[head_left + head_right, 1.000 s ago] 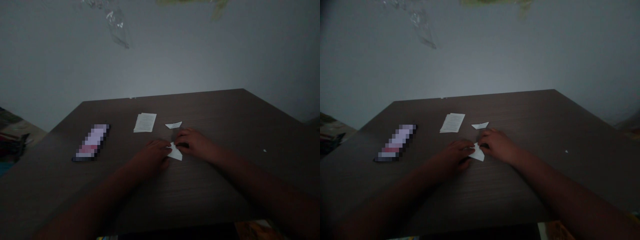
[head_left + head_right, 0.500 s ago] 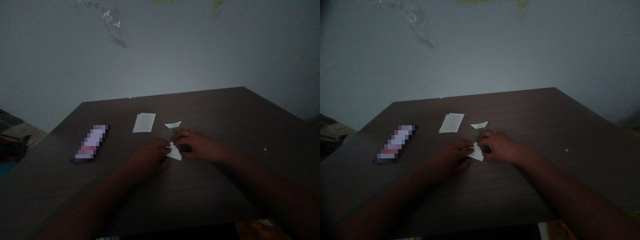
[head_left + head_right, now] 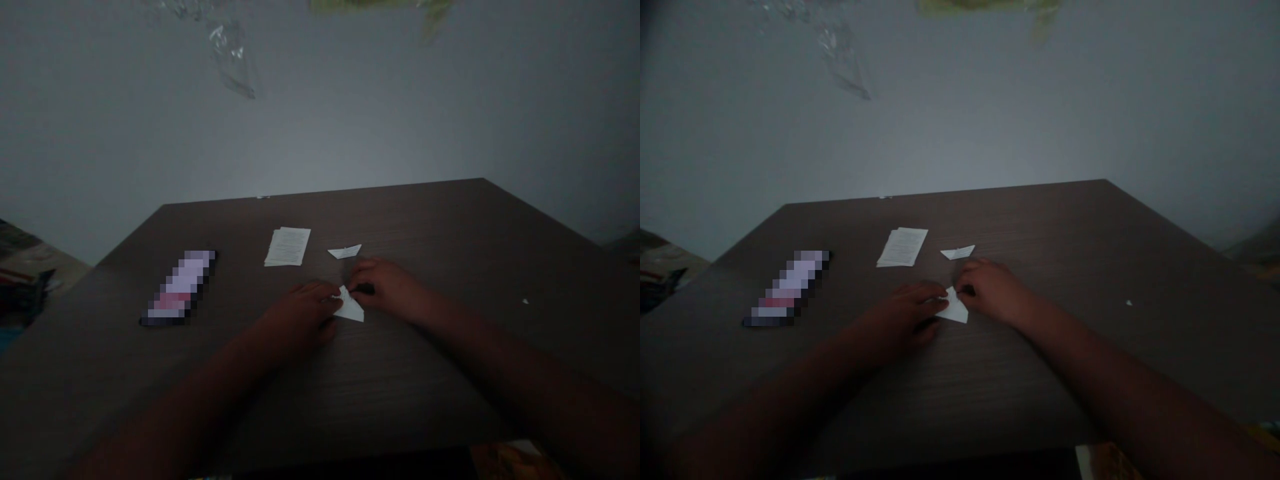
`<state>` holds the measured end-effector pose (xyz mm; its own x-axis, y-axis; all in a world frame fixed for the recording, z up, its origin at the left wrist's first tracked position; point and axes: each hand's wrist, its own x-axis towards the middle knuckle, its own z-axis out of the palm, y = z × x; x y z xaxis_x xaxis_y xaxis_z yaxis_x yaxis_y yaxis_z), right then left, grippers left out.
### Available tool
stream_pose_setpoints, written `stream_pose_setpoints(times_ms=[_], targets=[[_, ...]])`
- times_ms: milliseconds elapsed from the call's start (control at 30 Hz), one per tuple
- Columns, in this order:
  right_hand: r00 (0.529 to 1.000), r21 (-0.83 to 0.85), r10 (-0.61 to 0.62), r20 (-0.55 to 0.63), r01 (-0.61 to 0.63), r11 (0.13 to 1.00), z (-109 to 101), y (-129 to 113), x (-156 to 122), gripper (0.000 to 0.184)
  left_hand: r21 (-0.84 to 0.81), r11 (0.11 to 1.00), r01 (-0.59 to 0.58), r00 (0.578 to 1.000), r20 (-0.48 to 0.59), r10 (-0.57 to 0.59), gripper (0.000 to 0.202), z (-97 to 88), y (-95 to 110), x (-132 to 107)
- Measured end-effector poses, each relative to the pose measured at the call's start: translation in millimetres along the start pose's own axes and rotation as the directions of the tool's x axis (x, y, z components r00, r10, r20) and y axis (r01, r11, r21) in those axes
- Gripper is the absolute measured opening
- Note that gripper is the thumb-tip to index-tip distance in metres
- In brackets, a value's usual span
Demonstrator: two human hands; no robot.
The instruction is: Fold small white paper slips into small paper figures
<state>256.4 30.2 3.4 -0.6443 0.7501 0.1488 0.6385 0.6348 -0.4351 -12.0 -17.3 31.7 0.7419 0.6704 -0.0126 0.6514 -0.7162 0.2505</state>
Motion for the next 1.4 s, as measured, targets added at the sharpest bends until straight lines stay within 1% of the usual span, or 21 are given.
stream_pose_setpoints(times_ms=[100,233,333,433,500,600,700,800,867,967,1100,1267,1400], targets=[[0.998,-0.013,0.055,-0.036,-0.056,0.998,5.4,-0.9,2.7,0.011,-0.006,1.0,-0.026,0.999,-0.02,0.026,0.033,4.0,-1.7,0.8],[0.987,-0.074,0.128,-0.099,-0.135,0.988,13.4,-3.9,7.6,0.009,-0.002,1.0,-0.017,1.0,-0.011,0.017,0.033,1.7,0.0,1.4],[0.975,-0.117,0.179,-0.128,-0.194,0.974,18.1,-7.1,11.7,0.012,-0.011,1.0,-0.009,1.0,0.014,0.01,0.038,-1.4,3.2,1.1],[0.965,-0.11,0.203,-0.167,-0.223,0.969,18.4,-6.6,13.5,0.013,-0.03,1.0,0.001,0.999,0.033,0.0,0.043,-1.0,7.1,0.2],[0.967,-0.063,0.182,-0.178,-0.196,0.979,15.4,-3.1,12.3,0.012,-0.035,0.999,0.018,1.0,0.019,-0.017,0.041,0.4,9.2,-0.6],[0.981,0.022,0.105,-0.165,-0.103,0.994,8.6,3.0,7.4,0.014,-0.043,0.997,0.062,0.998,-0.021,-0.063,0.039,1.8,10.1,-1.4],[0.994,0.06,0.017,-0.109,-0.011,0.998,4.1,2.6,1.5,0.016,-0.057,0.994,0.093,0.994,-0.049,-0.096,0.037,3.2,6.8,-0.5],[0.998,0.069,-0.054,-0.045,0.058,0.996,5.1,-5.9,-2.0,0.013,-0.104,0.988,0.113,0.991,-0.066,-0.12,0.036,7.7,-0.2,2.2],[0.998,0.041,-0.058,-0.028,0.059,0.997,7.8,-12.9,-2.8,0.008,-0.146,0.981,0.128,0.986,-0.087,-0.142,0.035,12.5,-5.1,4.5],[1.0,-0.013,-0.021,-0.022,0.02,1.0,11.1,-19.9,-2.8,0.006,-0.183,0.973,0.143,0.977,-0.134,-0.169,0.031,19.4,-10.3,7.5],[1.0,-0.031,0.013,-0.018,-0.014,0.999,13.0,-21.2,-2.8,0.007,-0.176,0.976,0.126,0.972,-0.175,-0.157,0.028,20.3,-12.6,7.4],[1.0,-0.017,0.019,-0.024,-0.02,1.0,14.9,-19.2,-3.2,0.007,-0.169,0.978,0.126,0.983,-0.113,-0.146,0.031,11.7,-14.7,3.2],[1.0,-0.019,0.028,-0.014,-0.028,0.999,16.6,-18.5,-2.6,0.007,-0.178,0.974,0.143,0.986,-0.065,-0.157,0.028,12.3,-19.1,1.4]])
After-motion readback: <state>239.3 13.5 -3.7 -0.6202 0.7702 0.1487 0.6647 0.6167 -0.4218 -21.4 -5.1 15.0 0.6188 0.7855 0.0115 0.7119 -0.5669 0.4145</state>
